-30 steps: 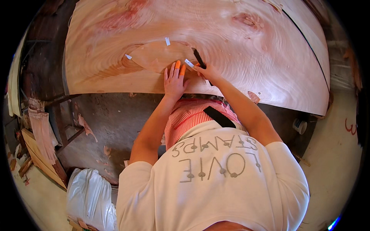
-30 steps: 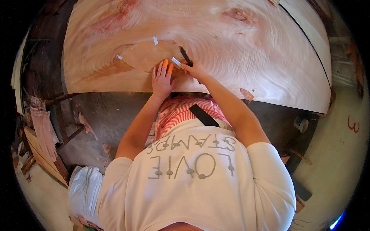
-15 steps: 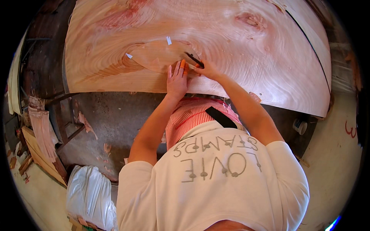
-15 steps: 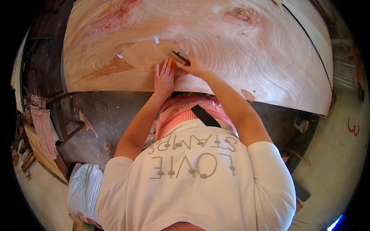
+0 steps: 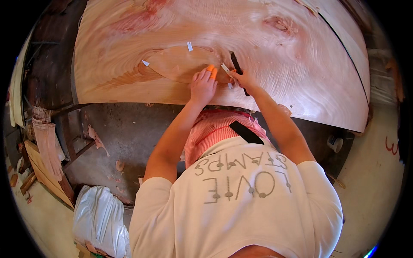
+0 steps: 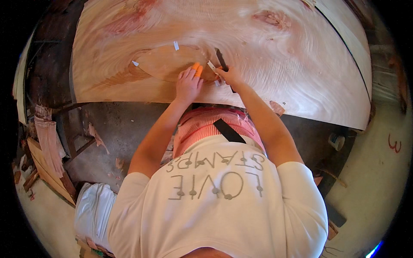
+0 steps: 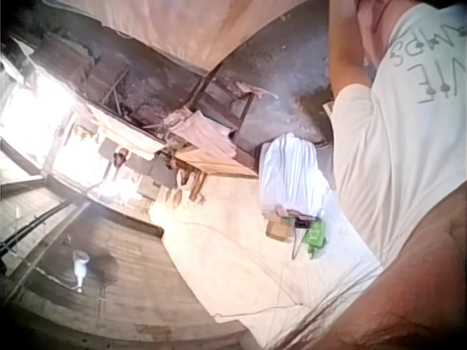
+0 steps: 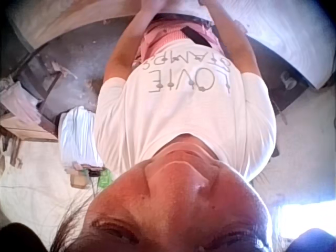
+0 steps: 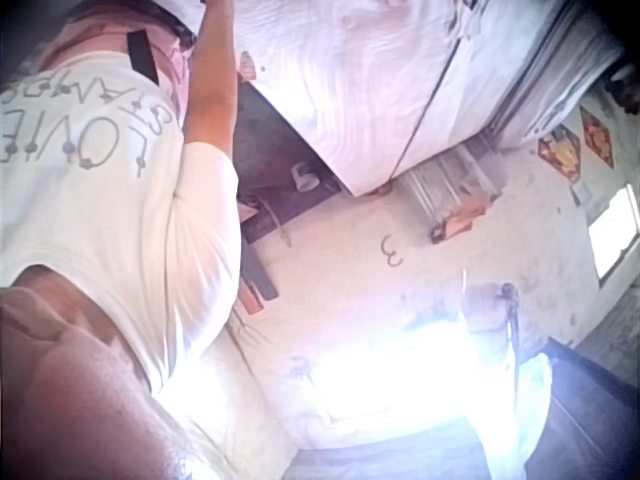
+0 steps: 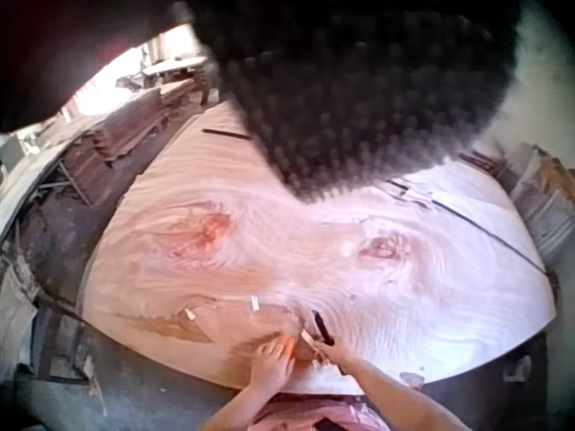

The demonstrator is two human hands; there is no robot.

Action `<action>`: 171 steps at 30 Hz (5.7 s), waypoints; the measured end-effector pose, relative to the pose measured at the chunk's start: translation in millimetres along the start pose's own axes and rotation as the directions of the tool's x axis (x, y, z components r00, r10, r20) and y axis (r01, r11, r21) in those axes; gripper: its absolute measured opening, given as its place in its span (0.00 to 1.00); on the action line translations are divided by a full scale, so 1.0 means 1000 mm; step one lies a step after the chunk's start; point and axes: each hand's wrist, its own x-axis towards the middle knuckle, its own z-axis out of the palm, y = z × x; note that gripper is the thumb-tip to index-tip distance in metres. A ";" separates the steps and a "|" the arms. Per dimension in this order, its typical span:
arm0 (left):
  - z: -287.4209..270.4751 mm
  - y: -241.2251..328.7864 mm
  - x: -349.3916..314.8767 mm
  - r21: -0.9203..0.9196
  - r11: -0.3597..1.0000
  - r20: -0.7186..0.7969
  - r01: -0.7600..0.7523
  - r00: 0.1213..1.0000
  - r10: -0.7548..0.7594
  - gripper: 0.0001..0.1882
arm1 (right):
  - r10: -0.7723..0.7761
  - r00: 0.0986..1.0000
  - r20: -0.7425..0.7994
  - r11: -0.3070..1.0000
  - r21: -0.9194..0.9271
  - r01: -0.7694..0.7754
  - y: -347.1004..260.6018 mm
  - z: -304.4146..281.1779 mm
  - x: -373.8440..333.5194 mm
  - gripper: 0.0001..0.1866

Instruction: The person repairs wood veneer by cutting out damaged sections with a utility knife and fitting new veneer patches into the holes. They use a paintbrush to apply adhesive from a container, press the patches into place by hand, and smooth the surface.

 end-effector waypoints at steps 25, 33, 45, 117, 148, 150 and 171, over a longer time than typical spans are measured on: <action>-0.007 0.035 -0.065 0.013 0.999 0.330 -0.032 0.944 0.026 0.37 | -0.010 0.992 0.124 1.000 -0.027 0.014 0.019 -0.016 -0.058 0.16; -0.005 0.035 -0.069 0.028 1.000 0.270 0.010 0.963 -0.018 0.36 | -0.277 0.959 0.065 0.960 -0.030 0.279 0.015 0.026 -0.041 0.15; -0.003 0.034 -0.043 0.023 0.999 0.276 0.022 0.961 -0.027 0.34 | -0.413 0.893 -0.179 0.848 -0.434 0.305 0.059 0.050 -0.010 0.20; -0.054 -0.046 0.064 0.186 0.908 -0.040 0.376 0.926 -0.375 0.36 | -0.484 0.473 -0.736 0.716 -0.644 -0.269 0.089 -0.249 -0.107 0.22; 0.011 -0.072 0.194 0.264 0.818 -0.211 0.511 0.858 -0.468 0.31 | -0.684 0.640 -0.349 0.653 -0.685 0.324 -0.208 -0.424 0.403 0.17; 0.021 -0.081 0.210 0.205 0.873 -0.237 0.442 0.888 -0.394 0.31 | -0.746 0.584 -0.322 0.601 -0.703 0.380 -0.200 -0.488 0.395 0.15; 0.021 -0.063 0.157 -0.405 0.798 -0.082 0.447 0.851 -0.518 0.33 | -0.693 0.691 -0.206 0.631 -0.638 0.442 -0.181 -0.114 -0.032 0.11</action>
